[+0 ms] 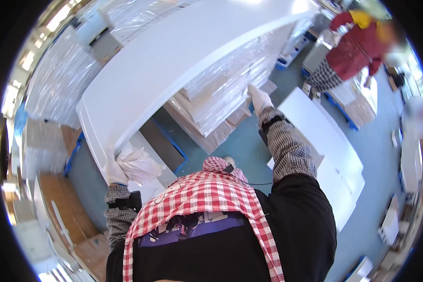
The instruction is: Cleaning and moving large white furniture panels in a warehouse or factory setting.
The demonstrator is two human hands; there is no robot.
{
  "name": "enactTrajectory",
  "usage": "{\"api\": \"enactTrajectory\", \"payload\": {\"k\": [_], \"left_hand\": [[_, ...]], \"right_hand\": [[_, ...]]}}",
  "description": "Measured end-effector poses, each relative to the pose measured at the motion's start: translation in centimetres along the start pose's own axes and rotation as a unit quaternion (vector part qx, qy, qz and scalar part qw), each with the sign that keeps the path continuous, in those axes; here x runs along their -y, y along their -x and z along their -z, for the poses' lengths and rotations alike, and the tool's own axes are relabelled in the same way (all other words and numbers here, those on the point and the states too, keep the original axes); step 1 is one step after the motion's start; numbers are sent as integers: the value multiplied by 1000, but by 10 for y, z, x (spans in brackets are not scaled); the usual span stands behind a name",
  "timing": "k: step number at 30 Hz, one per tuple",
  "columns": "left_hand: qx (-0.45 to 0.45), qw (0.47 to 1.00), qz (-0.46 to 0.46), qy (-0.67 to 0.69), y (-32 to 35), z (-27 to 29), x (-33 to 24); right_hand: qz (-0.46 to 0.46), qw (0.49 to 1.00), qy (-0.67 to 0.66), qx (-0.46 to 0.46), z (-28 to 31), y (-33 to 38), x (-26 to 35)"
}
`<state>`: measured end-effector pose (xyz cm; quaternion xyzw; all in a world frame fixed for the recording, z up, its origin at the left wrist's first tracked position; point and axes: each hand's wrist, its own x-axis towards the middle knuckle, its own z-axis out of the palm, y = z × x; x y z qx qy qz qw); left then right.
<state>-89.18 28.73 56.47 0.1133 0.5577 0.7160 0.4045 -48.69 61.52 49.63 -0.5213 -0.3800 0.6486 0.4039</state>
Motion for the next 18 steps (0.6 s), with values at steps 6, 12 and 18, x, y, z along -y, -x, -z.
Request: {"api": "enactTrajectory", "payload": {"k": [6,12,18], "left_hand": [[12,993,-45,-104,-19,31,22],[162,897,-52,-408,-30,88,70],[239,693,114,-670,-2,120,144]], "right_hand": [[42,819,570,57,133,109,-206],[-181,539,806,163,156,284,-297],[-172,601,778,64,181,408,-343]]}}
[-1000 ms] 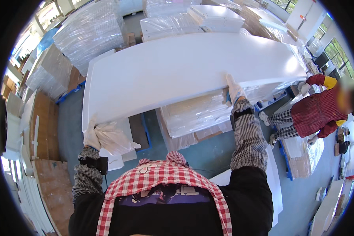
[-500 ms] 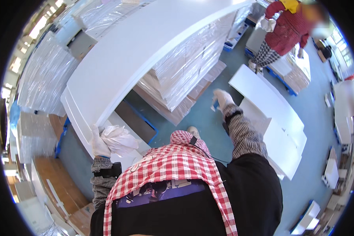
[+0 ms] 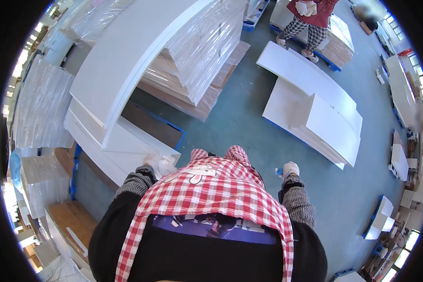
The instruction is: Cleaning and moving large white furniture panels in a warehouse or factory setting.
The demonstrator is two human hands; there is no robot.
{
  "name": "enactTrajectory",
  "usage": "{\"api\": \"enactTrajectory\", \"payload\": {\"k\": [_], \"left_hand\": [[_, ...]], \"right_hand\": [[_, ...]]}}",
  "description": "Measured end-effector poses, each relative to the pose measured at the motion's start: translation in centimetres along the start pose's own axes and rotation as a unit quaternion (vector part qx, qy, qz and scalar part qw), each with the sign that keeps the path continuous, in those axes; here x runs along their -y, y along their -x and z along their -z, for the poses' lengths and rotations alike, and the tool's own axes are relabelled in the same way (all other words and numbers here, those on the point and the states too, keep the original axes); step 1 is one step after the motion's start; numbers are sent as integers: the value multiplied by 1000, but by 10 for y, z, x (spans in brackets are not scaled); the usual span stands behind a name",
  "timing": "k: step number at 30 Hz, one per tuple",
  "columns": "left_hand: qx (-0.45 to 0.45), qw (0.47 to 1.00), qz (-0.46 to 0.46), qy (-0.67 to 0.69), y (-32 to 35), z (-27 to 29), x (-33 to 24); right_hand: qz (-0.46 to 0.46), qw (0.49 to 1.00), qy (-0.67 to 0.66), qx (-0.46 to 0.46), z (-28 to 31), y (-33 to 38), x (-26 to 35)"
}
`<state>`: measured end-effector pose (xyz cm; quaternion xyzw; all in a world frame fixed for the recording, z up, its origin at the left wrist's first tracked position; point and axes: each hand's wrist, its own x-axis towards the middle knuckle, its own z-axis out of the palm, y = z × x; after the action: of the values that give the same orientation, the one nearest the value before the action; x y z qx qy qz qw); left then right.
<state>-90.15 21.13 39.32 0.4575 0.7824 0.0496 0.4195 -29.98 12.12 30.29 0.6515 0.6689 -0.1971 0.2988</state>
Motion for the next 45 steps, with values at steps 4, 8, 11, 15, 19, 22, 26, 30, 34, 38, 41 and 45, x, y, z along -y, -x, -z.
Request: {"api": "enactTrajectory", "payload": {"k": [4,8,11,15,19,22,26,30,34,38,41,45], "left_hand": [[155,987,15,-33,29,-56,-11],[136,984,8,-111,-15,-111,-13],[115,928,-120,-333,5,-146,-68],[182,921,-123,-322,95,-223,-188],[186,928,-101,-308,127,-286,-196],[198,913,-118,-336,133,-330,-216],[198,884,-131,-402,144,-370,-244],[238,864,-159,-414,107,-435,-262],[238,798,-265,-487,77,-536,-298],[232,807,-250,-482,91,-611,-353],[251,760,-272,-534,184,-664,-462],[386,884,-58,-258,278,-744,-524]], "right_hand": [[-27,962,-248,-113,-45,60,-5],[-176,664,-720,-99,-140,110,-5],[-235,669,-705,-20,-168,169,-9],[-226,806,-541,-79,-361,228,-23],[-452,449,-770,36,-352,285,-38],[-497,258,-829,2,-394,308,-38],[-530,98,-841,-41,-423,305,-60],[-483,56,-868,-105,-394,259,-112],[-459,73,-875,-137,-376,230,-196],[-427,77,-882,-182,-379,249,-309],[-441,158,-869,-162,-375,313,-403],[-469,170,-853,-153,-457,387,-489]]}}
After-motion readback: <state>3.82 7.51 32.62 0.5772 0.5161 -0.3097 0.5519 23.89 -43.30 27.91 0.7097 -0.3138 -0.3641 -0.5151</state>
